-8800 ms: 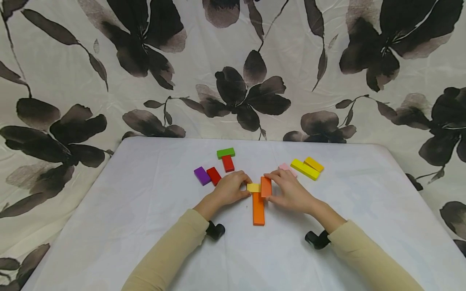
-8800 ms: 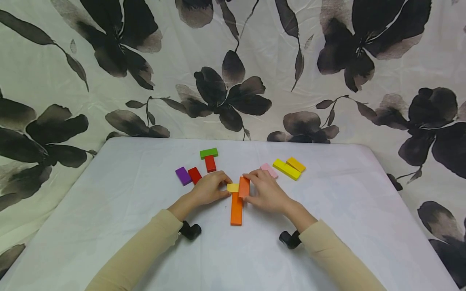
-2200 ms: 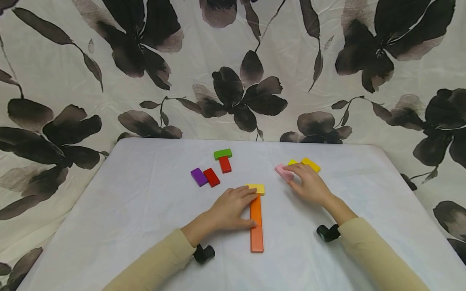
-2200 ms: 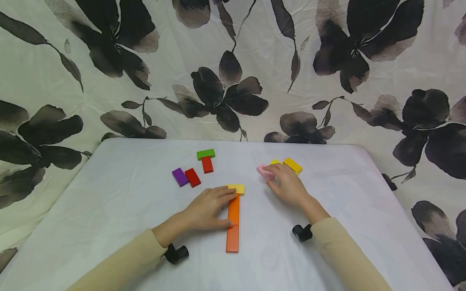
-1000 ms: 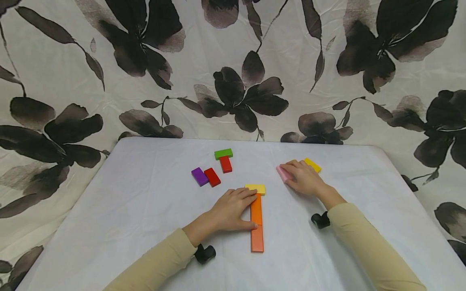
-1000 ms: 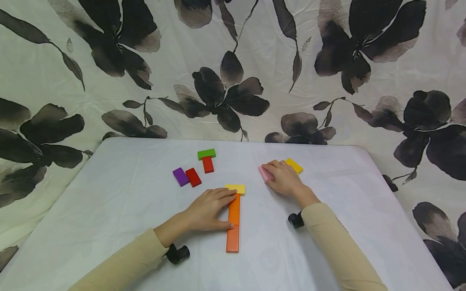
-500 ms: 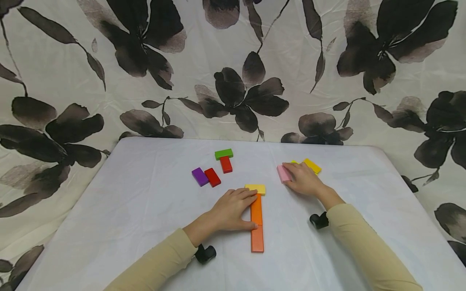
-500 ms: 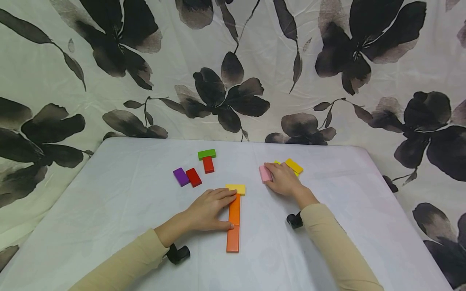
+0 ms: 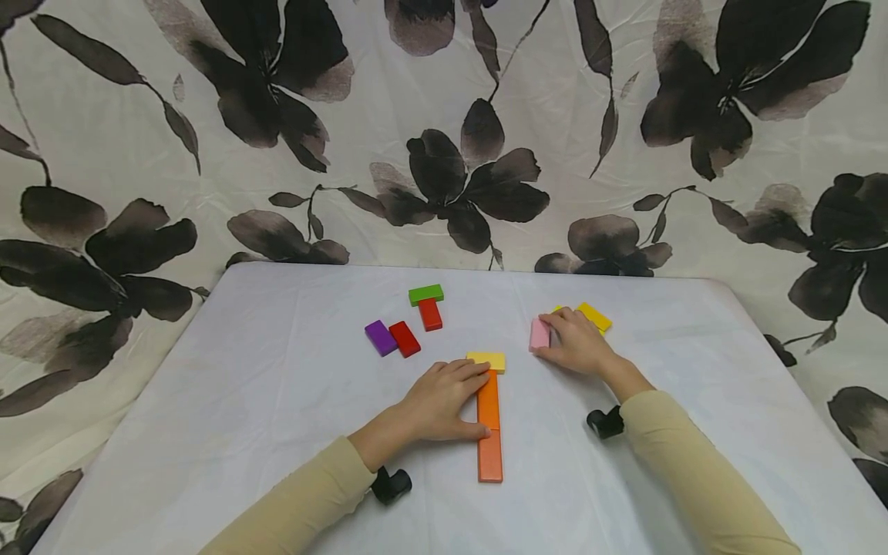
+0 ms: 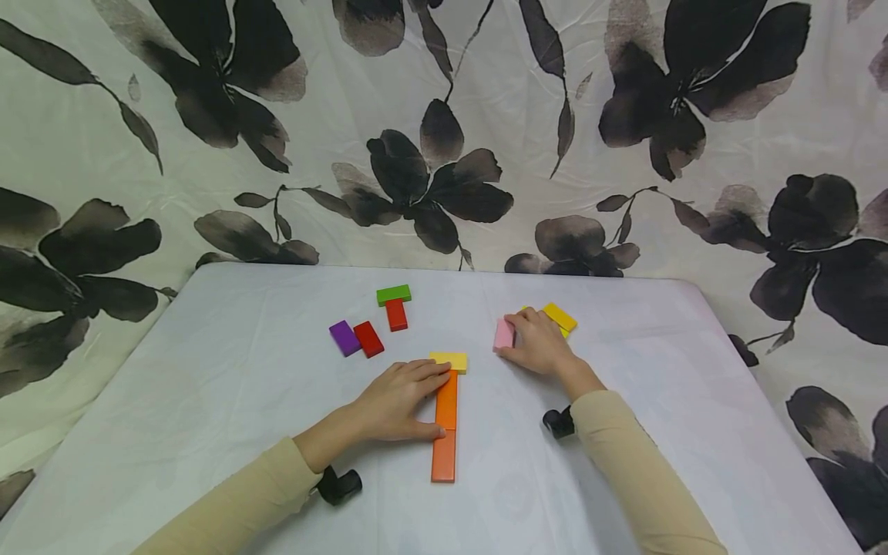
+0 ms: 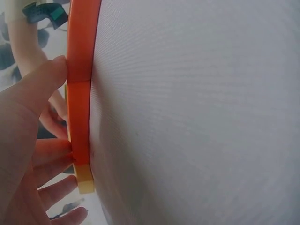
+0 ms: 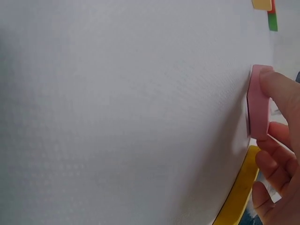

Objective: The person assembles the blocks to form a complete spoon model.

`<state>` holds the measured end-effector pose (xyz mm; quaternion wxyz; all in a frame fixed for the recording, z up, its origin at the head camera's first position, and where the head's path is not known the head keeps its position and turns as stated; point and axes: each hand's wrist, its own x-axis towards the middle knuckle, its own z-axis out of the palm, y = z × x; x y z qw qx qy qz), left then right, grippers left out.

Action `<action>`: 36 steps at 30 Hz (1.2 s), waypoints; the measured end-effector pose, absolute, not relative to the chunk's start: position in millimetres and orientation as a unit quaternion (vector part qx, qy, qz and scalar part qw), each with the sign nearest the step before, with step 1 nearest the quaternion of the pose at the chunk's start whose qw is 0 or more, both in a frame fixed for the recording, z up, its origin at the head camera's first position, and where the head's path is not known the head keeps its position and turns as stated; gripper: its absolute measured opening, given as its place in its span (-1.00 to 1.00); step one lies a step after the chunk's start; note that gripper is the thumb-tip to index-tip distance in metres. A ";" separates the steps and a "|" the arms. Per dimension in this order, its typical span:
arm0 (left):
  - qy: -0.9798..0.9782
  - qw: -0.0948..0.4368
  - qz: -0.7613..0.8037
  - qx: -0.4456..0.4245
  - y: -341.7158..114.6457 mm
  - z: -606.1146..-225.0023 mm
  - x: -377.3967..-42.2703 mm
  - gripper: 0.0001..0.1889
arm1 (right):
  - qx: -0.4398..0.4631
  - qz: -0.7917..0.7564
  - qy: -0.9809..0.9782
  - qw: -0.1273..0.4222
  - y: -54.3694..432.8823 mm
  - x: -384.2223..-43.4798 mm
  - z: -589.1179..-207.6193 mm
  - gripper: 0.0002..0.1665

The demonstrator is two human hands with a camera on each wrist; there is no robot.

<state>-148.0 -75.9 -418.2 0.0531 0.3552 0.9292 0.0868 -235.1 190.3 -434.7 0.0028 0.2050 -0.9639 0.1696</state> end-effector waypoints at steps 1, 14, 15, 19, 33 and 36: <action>0.929 0.054 0.087 0.355 -75.9 -418.2 -147.8 -0.18 | 0.207 0.169 -0.964 0.004 189.9 -234.6 -434.6 -0.23; 0.929 0.053 0.092 0.355 -75.7 -417.9 -147.6 -0.18 | 0.215 0.170 -0.962 0.016 185.9 -223.2 -430.5 -0.19; 0.929 0.053 0.093 0.355 -75.7 -417.8 -147.5 -0.19 | 0.214 0.170 -0.962 0.016 186.1 -222.1 -430.2 -0.20; 0.929 0.051 0.091 0.355 -75.8 -417.6 -147.1 -0.19 | 0.212 0.178 -0.961 0.013 186.7 -216.9 -429.5 -0.21; 0.931 0.057 0.090 0.350 -74.6 -417.7 -147.4 -0.18 | 0.218 0.190 -0.957 0.023 186.5 -191.0 -425.5 -0.25; 0.931 0.056 0.086 0.350 -74.3 -418.3 -147.6 -0.18 | 0.232 0.198 -0.952 0.030 185.8 -184.4 -424.8 -0.28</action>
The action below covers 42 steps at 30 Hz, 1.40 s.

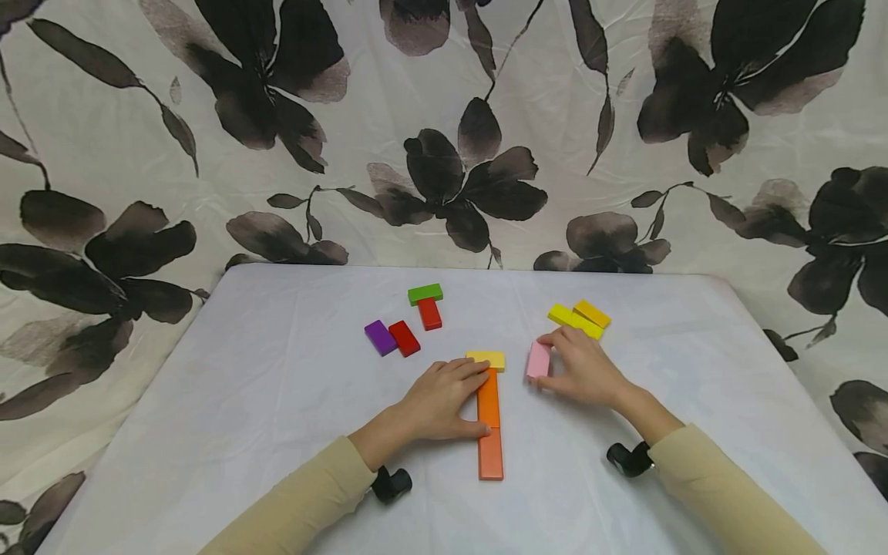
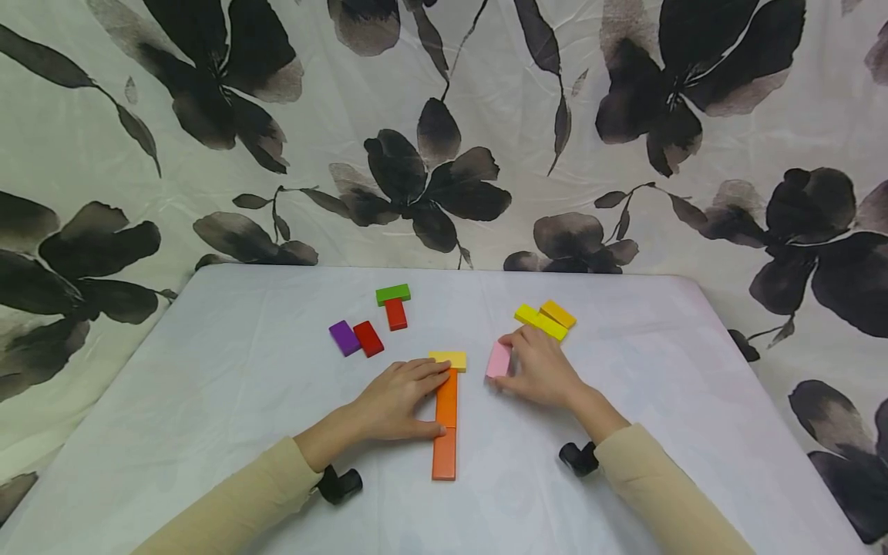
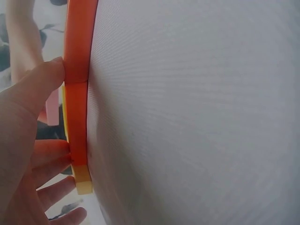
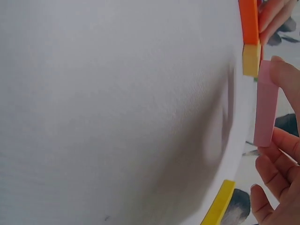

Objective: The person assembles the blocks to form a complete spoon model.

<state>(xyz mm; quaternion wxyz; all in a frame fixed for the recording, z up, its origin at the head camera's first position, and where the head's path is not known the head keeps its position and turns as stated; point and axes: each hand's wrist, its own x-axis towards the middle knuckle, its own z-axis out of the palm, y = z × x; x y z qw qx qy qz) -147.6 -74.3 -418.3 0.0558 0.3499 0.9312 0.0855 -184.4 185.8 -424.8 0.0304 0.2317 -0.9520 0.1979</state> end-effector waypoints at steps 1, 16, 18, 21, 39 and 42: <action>0.931 0.055 0.084 0.350 -74.2 -418.4 -147.6 -0.18 | 0.236 0.198 -0.951 0.033 185.4 -182.2 -424.7 -0.28; 0.933 0.057 0.086 0.346 -73.3 -418.4 -147.1 -0.18 | 0.266 0.210 -0.940 0.039 176.8 -152.4 -420.6 -0.31; 0.933 0.057 0.087 0.345 -73.3 -418.4 -147.1 -0.18 | 0.270 0.209 -0.939 0.037 175.3 -148.5 -421.1 -0.31; 0.932 0.057 0.089 0.346 -73.5 -418.5 -147.1 -0.18 | 0.281 0.204 -0.937 0.040 173.3 -141.8 -422.5 -0.31; 0.933 0.054 0.092 0.343 -74.4 -420.5 -146.6 -0.19 | 0.378 0.195 -0.905 0.035 162.8 -97.8 -425.5 -0.33; 0.933 0.051 0.092 0.345 -74.5 -421.2 -146.6 -0.19 | 0.397 0.197 -0.895 0.044 160.0 -89.0 -427.1 -0.34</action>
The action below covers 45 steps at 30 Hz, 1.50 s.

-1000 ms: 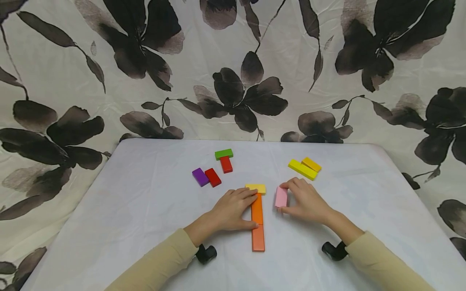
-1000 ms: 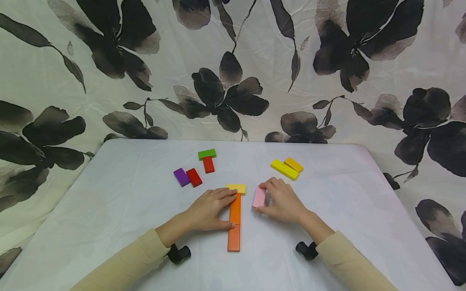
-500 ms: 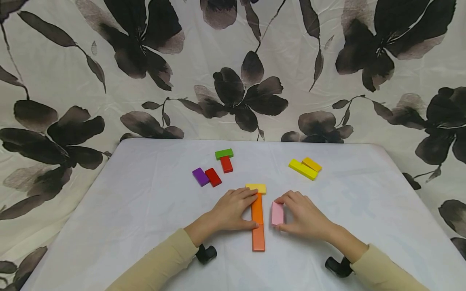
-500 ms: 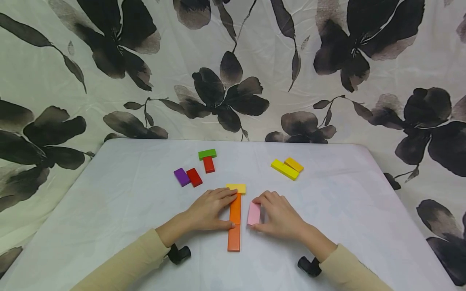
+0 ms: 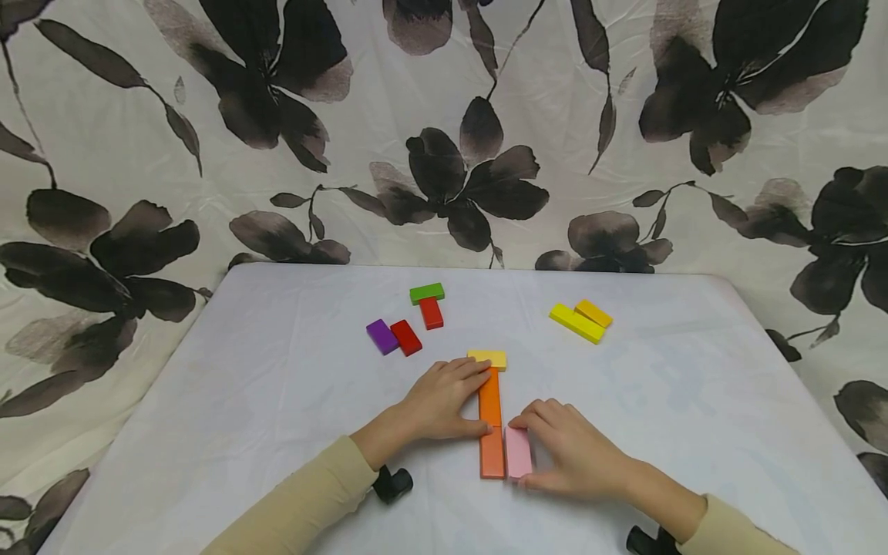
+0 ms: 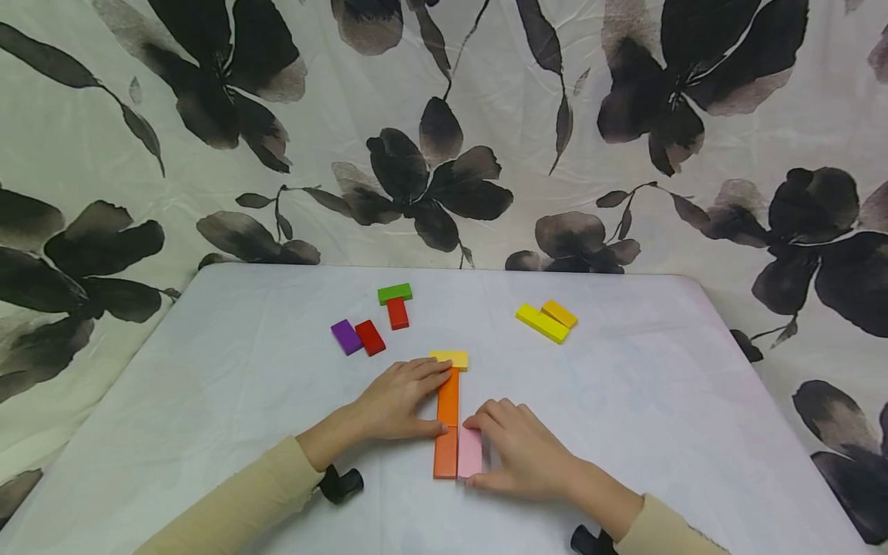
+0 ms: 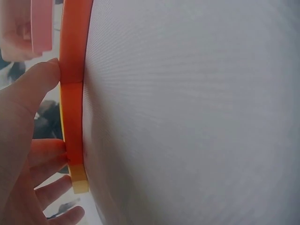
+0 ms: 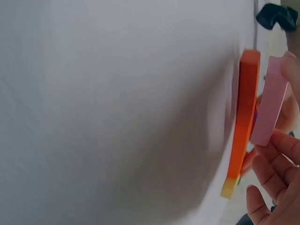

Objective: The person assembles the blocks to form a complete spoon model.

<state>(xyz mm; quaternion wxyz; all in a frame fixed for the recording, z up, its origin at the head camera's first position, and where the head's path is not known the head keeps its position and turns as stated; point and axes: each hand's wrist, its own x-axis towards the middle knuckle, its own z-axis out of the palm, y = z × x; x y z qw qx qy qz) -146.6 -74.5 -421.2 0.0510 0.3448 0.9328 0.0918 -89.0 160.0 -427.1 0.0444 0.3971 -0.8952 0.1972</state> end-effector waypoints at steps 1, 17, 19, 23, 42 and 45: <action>0.933 0.050 0.091 0.346 -74.5 -421.4 -146.6 -0.20 | 0.402 0.197 -0.893 0.046 158.9 -86.2 -427.5 -0.34; 0.933 0.046 0.080 0.349 -74.7 -420.8 -147.0 -0.24 | 0.455 0.205 -0.862 0.088 143.7 -59.8 -432.6 -0.32; 0.933 0.043 0.080 0.349 -74.8 -420.7 -146.9 -0.25 | 0.455 0.207 -0.862 0.082 142.0 -57.4 -433.1 -0.31; 0.932 0.038 0.084 0.350 -75.0 -420.7 -146.7 -0.26 | 0.465 0.210 -0.856 0.084 138.8 -54.5 -434.2 -0.29; 0.930 0.031 0.095 0.354 -75.5 -422.3 -147.0 -0.26 | 0.467 0.170 -0.865 0.078 129.6 -47.7 -439.2 -0.28; 0.930 0.031 0.095 0.353 -75.2 -422.4 -147.1 -0.26 | 0.465 0.162 -0.867 0.080 128.9 -47.1 -439.0 -0.29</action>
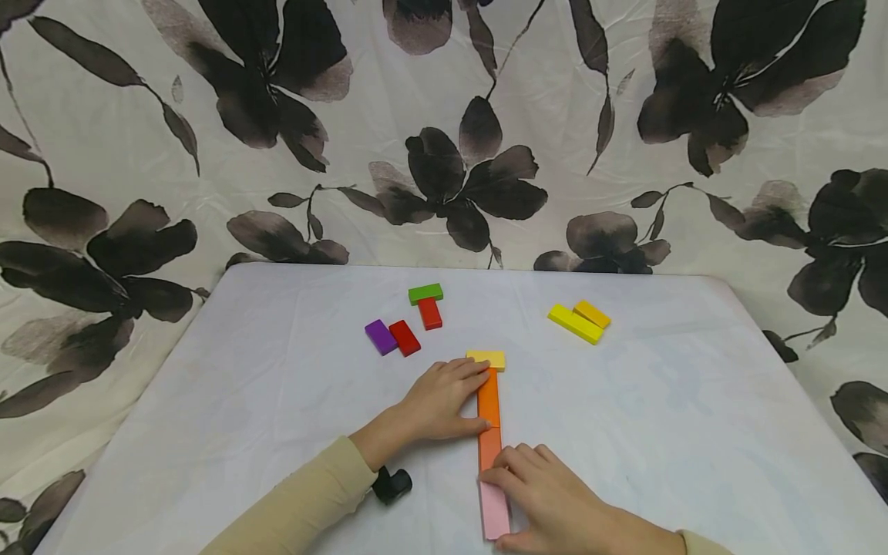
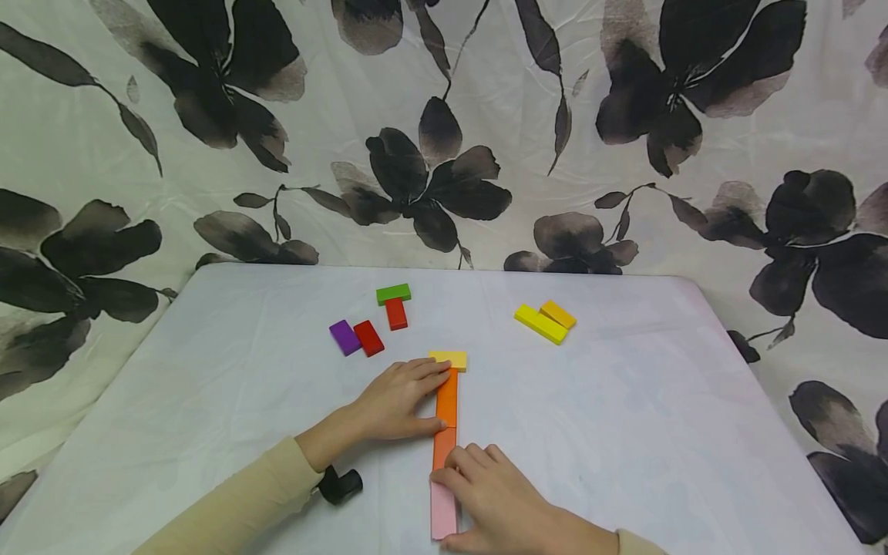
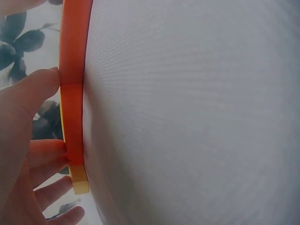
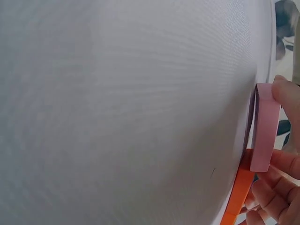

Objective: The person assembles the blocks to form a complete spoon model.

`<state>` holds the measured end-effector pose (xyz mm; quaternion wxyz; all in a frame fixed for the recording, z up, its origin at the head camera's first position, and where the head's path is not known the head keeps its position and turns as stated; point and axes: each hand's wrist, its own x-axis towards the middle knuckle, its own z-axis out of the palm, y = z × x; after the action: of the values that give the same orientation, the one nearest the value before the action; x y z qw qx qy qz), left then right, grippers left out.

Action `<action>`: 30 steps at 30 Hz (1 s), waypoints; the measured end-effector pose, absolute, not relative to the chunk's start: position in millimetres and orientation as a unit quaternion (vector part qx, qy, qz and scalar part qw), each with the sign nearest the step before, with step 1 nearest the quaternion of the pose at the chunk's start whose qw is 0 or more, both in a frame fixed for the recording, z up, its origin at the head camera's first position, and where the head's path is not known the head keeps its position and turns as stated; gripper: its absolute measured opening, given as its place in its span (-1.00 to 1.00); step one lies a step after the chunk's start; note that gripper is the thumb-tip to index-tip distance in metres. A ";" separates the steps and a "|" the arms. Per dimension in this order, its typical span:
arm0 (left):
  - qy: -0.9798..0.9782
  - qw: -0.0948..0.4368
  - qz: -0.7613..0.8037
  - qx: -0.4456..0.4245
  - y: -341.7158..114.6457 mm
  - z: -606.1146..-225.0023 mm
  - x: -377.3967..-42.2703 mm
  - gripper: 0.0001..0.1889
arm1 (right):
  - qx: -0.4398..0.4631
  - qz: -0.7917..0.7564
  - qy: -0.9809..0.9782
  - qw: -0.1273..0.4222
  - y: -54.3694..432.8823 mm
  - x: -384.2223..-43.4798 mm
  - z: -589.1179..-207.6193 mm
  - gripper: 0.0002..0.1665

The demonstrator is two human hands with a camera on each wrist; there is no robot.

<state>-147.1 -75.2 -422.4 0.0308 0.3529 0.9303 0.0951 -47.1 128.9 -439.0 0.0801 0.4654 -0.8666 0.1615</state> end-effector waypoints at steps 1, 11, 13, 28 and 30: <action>0.931 0.031 0.095 0.352 -75.1 -422.4 -147.1 -0.26 | 0.464 0.158 -0.868 0.080 128.6 -46.8 -438.8 -0.29; 0.931 0.032 0.096 0.351 -74.8 -422.3 -146.8 -0.26 | 0.460 0.144 -0.873 0.072 127.9 -44.8 -438.5 -0.31; 0.931 0.033 0.095 0.351 -74.8 -422.4 -147.0 -0.26 | 0.462 0.143 -0.872 0.080 127.9 -44.8 -439.0 -0.31; 0.932 0.038 0.091 0.349 -74.4 -421.4 -146.9 -0.26 | 0.469 0.137 -0.869 0.072 130.1 -45.2 -437.3 -0.34; 0.932 0.038 0.091 0.349 -74.3 -421.2 -146.7 -0.26 | 0.469 0.133 -0.870 0.075 129.6 -45.1 -437.3 -0.34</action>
<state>-146.7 -74.3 -421.2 0.0378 0.3491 0.9319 0.0909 -45.1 129.6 -437.3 0.0746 0.4690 -0.8699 0.1334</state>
